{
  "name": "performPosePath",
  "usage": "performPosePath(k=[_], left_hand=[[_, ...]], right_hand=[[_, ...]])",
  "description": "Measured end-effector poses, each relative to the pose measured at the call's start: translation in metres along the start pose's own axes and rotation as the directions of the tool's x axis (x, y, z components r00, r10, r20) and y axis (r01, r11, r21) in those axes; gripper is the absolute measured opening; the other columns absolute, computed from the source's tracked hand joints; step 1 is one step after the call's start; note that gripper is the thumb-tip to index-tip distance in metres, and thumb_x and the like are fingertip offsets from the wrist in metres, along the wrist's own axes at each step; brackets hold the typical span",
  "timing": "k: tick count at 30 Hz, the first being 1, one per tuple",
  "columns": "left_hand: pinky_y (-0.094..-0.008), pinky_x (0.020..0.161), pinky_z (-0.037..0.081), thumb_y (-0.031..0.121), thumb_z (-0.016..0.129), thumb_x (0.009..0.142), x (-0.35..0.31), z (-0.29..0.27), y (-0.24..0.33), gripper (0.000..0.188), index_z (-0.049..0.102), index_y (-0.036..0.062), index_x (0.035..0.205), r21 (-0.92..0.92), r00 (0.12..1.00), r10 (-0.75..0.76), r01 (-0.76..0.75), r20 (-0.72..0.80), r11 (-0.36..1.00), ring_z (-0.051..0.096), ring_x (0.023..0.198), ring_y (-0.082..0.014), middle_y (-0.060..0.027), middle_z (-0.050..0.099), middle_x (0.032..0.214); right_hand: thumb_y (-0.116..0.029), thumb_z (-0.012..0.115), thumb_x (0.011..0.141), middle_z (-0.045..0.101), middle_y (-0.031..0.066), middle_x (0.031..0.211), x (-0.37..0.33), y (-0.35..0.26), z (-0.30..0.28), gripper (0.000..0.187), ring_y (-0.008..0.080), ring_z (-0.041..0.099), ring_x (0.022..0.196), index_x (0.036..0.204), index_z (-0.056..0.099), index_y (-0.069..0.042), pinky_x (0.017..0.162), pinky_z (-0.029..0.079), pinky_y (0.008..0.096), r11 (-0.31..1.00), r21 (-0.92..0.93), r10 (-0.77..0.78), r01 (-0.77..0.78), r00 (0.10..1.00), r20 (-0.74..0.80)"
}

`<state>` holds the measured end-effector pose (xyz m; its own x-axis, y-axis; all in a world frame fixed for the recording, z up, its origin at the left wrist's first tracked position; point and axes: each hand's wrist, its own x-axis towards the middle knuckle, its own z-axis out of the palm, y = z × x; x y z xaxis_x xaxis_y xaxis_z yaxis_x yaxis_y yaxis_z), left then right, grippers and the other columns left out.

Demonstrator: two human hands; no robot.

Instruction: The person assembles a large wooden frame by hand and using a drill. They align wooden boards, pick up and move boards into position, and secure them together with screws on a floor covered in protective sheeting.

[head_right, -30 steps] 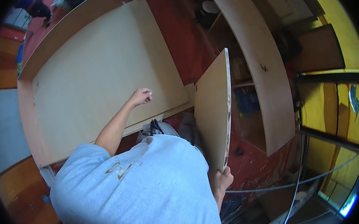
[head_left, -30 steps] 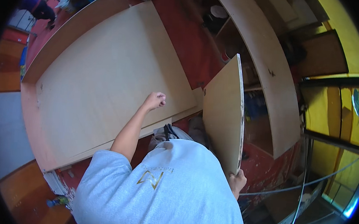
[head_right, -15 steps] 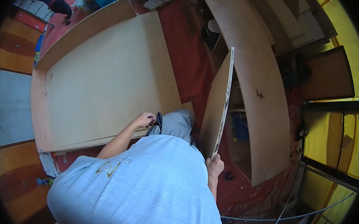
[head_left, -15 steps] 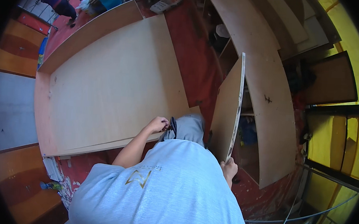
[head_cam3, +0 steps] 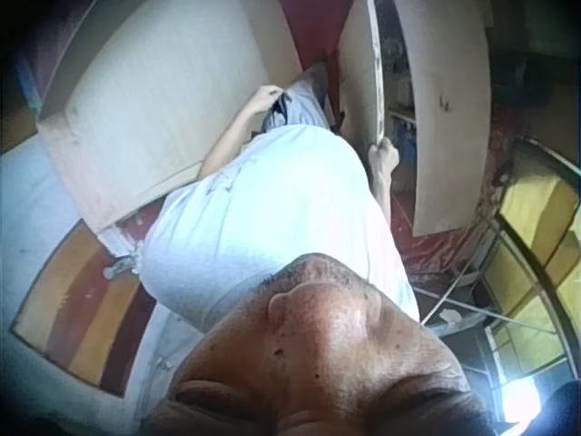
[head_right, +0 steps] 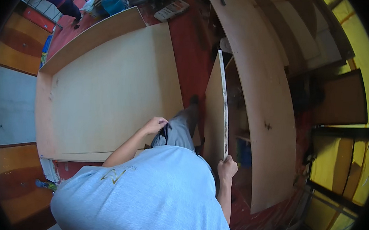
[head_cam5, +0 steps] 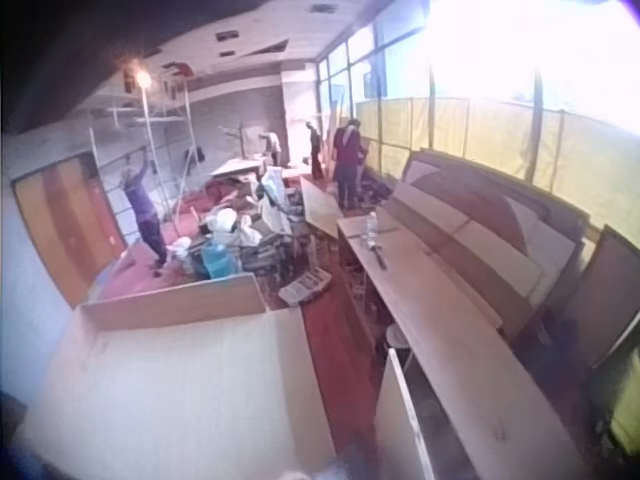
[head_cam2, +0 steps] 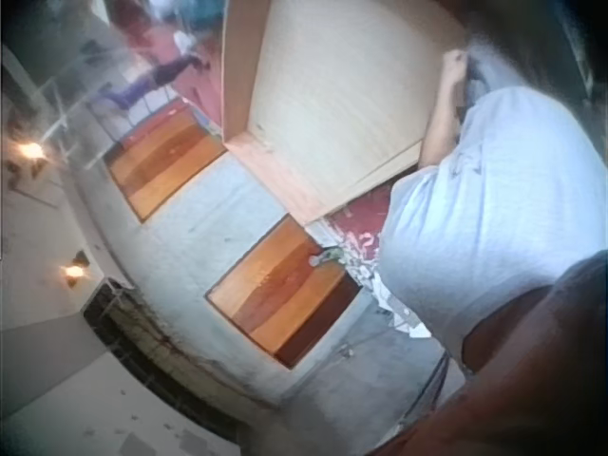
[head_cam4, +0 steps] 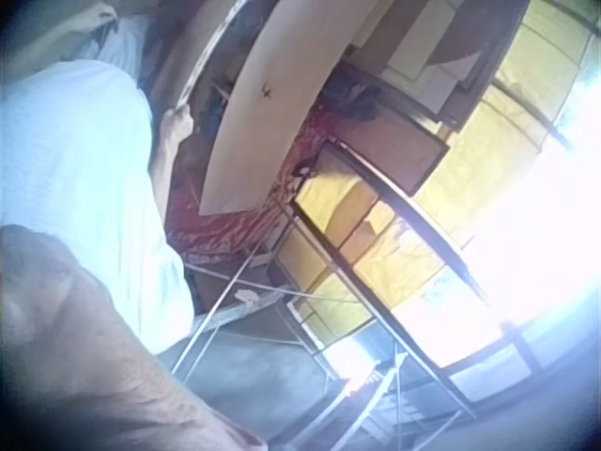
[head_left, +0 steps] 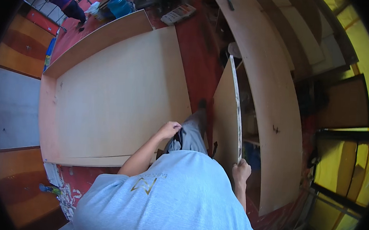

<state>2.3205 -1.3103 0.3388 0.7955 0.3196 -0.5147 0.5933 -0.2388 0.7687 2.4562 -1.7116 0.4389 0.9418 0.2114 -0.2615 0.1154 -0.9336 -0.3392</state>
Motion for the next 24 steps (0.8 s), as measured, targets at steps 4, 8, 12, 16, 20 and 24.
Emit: performPosePath(k=[4,8,12,16,20,24], left_hand=[[-0.0363,0.089,0.054,0.020,0.064,0.096,0.063,-0.004,-0.003,0.026,0.072,0.0004,0.111,-0.069,1.000,-0.002,0.004,0.026,0.998,0.070,0.097,-0.0219,-0.0132,0.075,0.103],[-0.0365,0.085,0.054,0.019,0.063,0.095,0.131,-0.031,-0.012,0.023,0.072,0.0007,0.107,-0.128,0.997,-0.071,0.076,0.040,0.989,0.070,0.092,-0.0213,-0.0122,0.075,0.098],[-0.0369,0.082,0.054,0.016,0.062,0.094,0.172,-0.078,-0.003,0.020,0.072,0.0003,0.102,-0.193,0.980,-0.195,0.187,-0.026,0.963,0.070,0.088,-0.0209,-0.0117,0.075,0.092],[-0.0308,0.072,0.054,0.017,0.061,0.098,0.216,-0.133,-0.005,0.024,0.070,0.0015,0.113,-0.253,0.958,-0.278,0.288,0.074,0.924,0.066,0.082,-0.0138,-0.0080,0.072,0.093],[-0.0329,0.076,0.056,0.017,0.059,0.099,0.258,-0.166,0.025,0.025,0.069,-0.0005,0.114,-0.299,0.967,-0.253,0.236,-0.017,0.925,0.068,0.084,-0.0160,-0.0088,0.073,0.096],[-0.0352,0.073,0.055,0.018,0.060,0.097,0.271,-0.153,0.032,0.024,0.071,0.0008,0.110,-0.413,0.972,-0.231,0.193,-0.043,0.890,0.067,0.078,-0.0158,-0.0081,0.074,0.091]], right_hand=[[-0.013,0.071,0.074,0.068,0.0234,0.073,0.078,-0.049,0.002,0.014,0.0437,0.069,0.074,0.078,0.063,-0.002,0.071,0.054,0.0536,0.993,-0.085,-0.071,0.077,0.995,0.068],[-0.014,0.072,0.074,0.067,0.0222,0.071,0.165,-0.103,0.006,0.015,0.0437,0.068,0.073,0.077,0.062,-0.004,0.070,0.054,0.0536,0.978,-0.148,-0.125,0.144,0.983,0.134],[-0.016,0.072,0.075,0.067,0.0217,0.070,0.247,-0.167,0.001,0.016,0.0435,0.067,0.071,0.077,0.061,-0.004,0.069,0.054,0.0529,0.963,-0.189,-0.155,0.191,0.970,0.188],[-0.019,0.073,0.076,0.067,0.0216,0.071,0.323,-0.231,0.004,0.018,0.0430,0.068,0.072,0.079,0.062,-0.005,0.069,0.054,0.0528,0.954,-0.173,-0.208,0.247,0.954,0.215],[-0.019,0.077,0.073,0.067,0.0215,0.073,0.394,-0.283,0.020,0.022,0.0427,0.067,0.074,0.079,0.062,-0.004,0.069,0.052,0.0514,0.950,-0.174,-0.223,0.258,0.955,0.197],[-0.020,0.081,0.071,0.068,0.0211,0.078,0.464,-0.346,0.044,0.025,0.0427,0.068,0.079,0.078,0.063,-0.004,0.071,0.053,0.0500,0.939,-0.150,-0.285,0.309,0.945,0.161]])
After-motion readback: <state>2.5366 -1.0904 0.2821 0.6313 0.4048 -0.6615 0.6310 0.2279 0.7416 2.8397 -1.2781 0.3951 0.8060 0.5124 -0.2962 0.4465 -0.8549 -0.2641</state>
